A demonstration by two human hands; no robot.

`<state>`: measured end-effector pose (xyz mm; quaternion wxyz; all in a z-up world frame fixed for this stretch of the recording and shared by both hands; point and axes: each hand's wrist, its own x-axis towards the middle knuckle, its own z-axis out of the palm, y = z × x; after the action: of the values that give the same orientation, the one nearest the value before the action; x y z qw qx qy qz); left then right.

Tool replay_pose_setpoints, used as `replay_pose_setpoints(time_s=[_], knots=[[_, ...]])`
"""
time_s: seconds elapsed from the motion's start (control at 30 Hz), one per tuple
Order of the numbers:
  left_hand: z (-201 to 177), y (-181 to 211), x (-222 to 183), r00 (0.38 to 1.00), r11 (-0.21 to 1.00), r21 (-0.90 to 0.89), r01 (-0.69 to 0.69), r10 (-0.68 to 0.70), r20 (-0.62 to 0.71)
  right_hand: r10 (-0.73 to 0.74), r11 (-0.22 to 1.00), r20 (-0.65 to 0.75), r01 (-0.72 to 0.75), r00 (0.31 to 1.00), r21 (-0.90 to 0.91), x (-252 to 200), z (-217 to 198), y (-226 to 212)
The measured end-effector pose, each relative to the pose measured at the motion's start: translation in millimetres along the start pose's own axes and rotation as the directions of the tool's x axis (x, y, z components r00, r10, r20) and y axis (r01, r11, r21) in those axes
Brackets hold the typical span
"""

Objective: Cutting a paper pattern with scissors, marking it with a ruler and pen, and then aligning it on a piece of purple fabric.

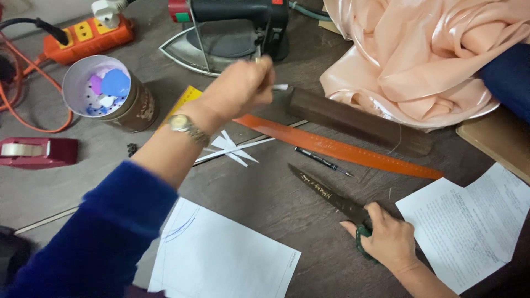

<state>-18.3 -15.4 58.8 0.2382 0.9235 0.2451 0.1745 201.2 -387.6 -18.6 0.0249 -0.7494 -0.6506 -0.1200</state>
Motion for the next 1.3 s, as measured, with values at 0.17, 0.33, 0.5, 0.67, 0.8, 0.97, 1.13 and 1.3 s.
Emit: replay_pose_setpoints(time_s=[0.17, 0.33, 0.5, 0.67, 0.8, 0.97, 1.13, 1.3], knots=[[-39, 56, -33, 0.998, 0.998, -0.037, -0.06, 0.06, 0.01, 0.004, 1.0, 0.025, -0.004, 1.0, -0.01, -3, 0, 1], [3, 40, -74, 0.974, 0.966, 0.243, 0.089, -0.135, 0.182, -0.034, 0.999, 0.039, 0.034, 0.999, -0.016, -1, 2, 3], [14, 66, -126, 0.966, 0.879, 0.436, 0.193, -0.248, 0.072, -0.008, 0.988, 0.111, -0.009, 0.994, 0.155, 15, -30, -6], [37, 110, -205, 0.961, 0.912, 0.303, 0.277, -0.266, -0.077, -0.027, 0.989, 0.144, 0.005, 0.989, 0.15, 18, -31, -4], [78, 151, -280, 0.933, 0.938, 0.073, 0.338, -0.323, -0.158, -0.011, 0.999, 0.349, -0.003, 0.937, 0.041, 18, -15, 0], [109, 202, -331, 0.928, 0.915, 0.165, 0.369, -0.354, -0.114, 0.046, 0.995, 0.489, -0.085, 0.871, 0.058, 27, -32, -7], [109, 224, -345, 0.922, 0.904, 0.179, 0.388, -0.383, -0.062, 0.064, 0.995, 0.497, -0.095, 0.865, 0.036, 22, -32, -8], [94, 220, -351, 0.95, 0.951, -0.031, 0.307, -0.308, -0.057, 0.073, 0.997, 0.439, -0.069, 0.896, -0.024, 21, -34, -10]])
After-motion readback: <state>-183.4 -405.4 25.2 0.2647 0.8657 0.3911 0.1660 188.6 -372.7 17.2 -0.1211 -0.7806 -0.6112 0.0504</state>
